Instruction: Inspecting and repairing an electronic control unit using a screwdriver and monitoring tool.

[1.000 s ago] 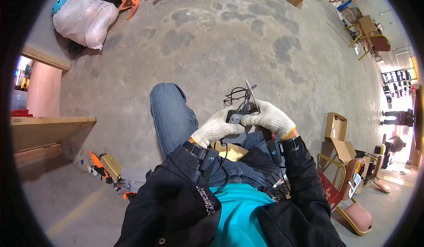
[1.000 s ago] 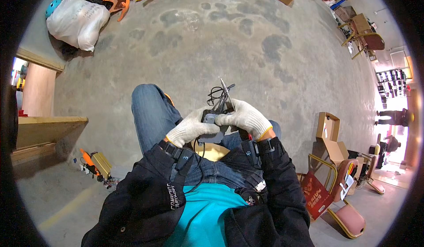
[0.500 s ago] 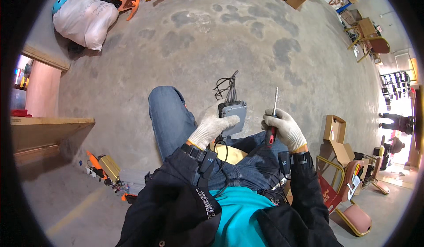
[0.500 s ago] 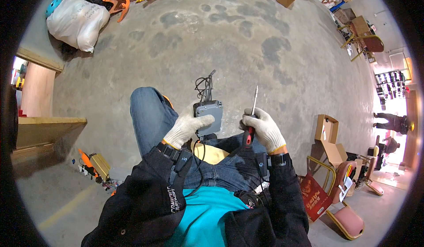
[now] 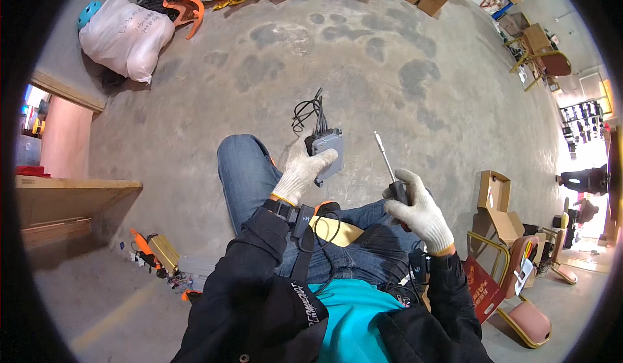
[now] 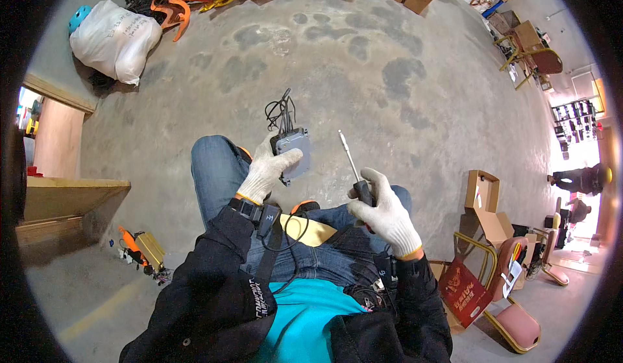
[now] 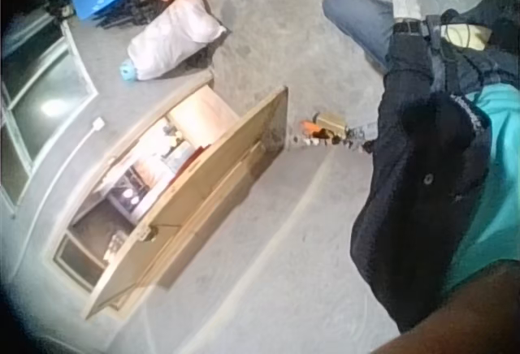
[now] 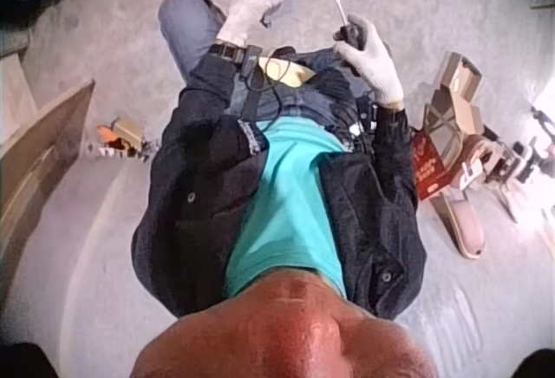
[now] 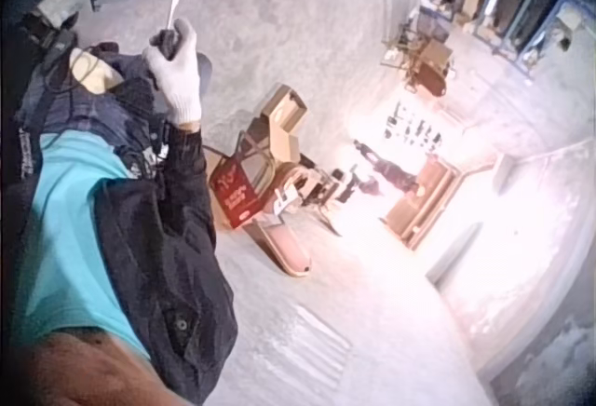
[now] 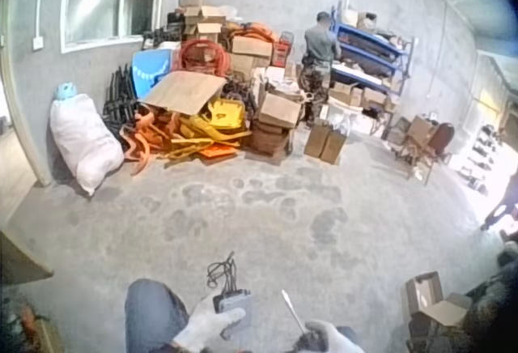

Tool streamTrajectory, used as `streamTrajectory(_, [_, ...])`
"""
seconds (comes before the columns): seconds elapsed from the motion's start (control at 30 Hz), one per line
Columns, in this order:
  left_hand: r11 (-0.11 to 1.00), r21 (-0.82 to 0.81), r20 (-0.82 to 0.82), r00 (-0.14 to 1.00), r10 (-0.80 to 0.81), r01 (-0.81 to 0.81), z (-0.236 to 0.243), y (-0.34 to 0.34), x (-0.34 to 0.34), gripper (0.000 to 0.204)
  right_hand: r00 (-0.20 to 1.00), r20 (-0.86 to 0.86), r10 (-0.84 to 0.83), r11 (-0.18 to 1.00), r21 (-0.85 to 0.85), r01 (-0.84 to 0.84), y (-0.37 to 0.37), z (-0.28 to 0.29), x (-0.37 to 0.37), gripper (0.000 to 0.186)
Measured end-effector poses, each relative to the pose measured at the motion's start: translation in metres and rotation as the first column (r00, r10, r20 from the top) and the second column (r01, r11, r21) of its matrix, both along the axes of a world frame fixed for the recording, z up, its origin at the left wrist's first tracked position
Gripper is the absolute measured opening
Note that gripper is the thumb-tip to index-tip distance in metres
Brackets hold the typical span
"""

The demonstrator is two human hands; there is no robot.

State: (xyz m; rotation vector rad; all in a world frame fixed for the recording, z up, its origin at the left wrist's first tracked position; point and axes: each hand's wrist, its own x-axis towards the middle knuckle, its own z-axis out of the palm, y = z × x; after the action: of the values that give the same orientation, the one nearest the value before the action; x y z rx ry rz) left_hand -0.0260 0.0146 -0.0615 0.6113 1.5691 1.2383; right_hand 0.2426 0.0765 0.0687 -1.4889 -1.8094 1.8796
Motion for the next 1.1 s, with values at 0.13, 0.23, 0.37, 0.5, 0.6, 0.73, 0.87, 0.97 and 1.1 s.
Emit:
streamTrajectory(0.13, [0.999, -0.034, -0.031, 0.999, 0.039, -0.04, -0.001, 0.0, 0.007, 0.07, 0.99, 0.107, 0.09, 0.983, 0.148, -0.106, -0.009, -0.009, 0.011, 0.076])
streamTrajectory(0.23, [0.996, -0.082, -0.062, 0.997, 0.036, -0.041, 0.012, -0.002, 0.005, 0.073, 0.99, 0.033, 0.136, 0.978, 0.153, -0.139, -0.012, -0.006, 0.011, 0.077])
streamTrajectory(0.37, [0.996, -0.081, -0.063, 0.998, 0.03, -0.035, 0.016, -0.004, 0.005, 0.077, 0.989, 0.031, 0.143, 0.966, 0.213, -0.146, -0.02, -0.012, 0.01, 0.076])
streamTrajectory(0.5, [0.994, -0.105, -0.094, 0.995, 0.02, -0.029, 0.013, -0.003, 0.007, 0.075, 0.988, 0.044, 0.148, 0.955, 0.253, -0.154, -0.026, -0.018, 0.005, 0.071])
streamTrajectory(0.6, [0.996, -0.08, -0.073, 0.997, 0.032, -0.038, 0.007, -0.004, 0.007, 0.074, 0.99, 0.067, 0.122, 0.953, 0.271, -0.135, -0.028, -0.02, -0.001, 0.066])
streamTrajectory(0.73, [0.996, -0.079, -0.097, 0.995, 0.029, -0.036, 0.001, -0.004, 0.007, 0.073, 0.989, 0.083, 0.123, 0.939, 0.313, -0.143, -0.032, -0.03, -0.005, 0.063])
streamTrajectory(0.87, [0.995, -0.097, -0.139, 0.99, 0.021, -0.035, 0.008, -0.004, 0.009, 0.072, 0.986, 0.088, 0.144, 0.936, 0.312, -0.165, -0.032, -0.032, -0.004, 0.064])
streamTrajectory(0.97, [0.996, -0.08, -0.131, 0.991, 0.015, -0.026, 0.005, -0.003, 0.009, 0.072, 0.985, 0.103, 0.14, 0.94, 0.3, -0.165, -0.033, -0.029, -0.005, 0.065])
streamTrajectory(1.1, [0.992, -0.121, -0.167, 0.986, 0.023, -0.044, -0.009, -0.002, 0.008, 0.068, 0.986, 0.093, 0.142, 0.944, 0.286, -0.163, -0.031, -0.027, -0.008, 0.066])
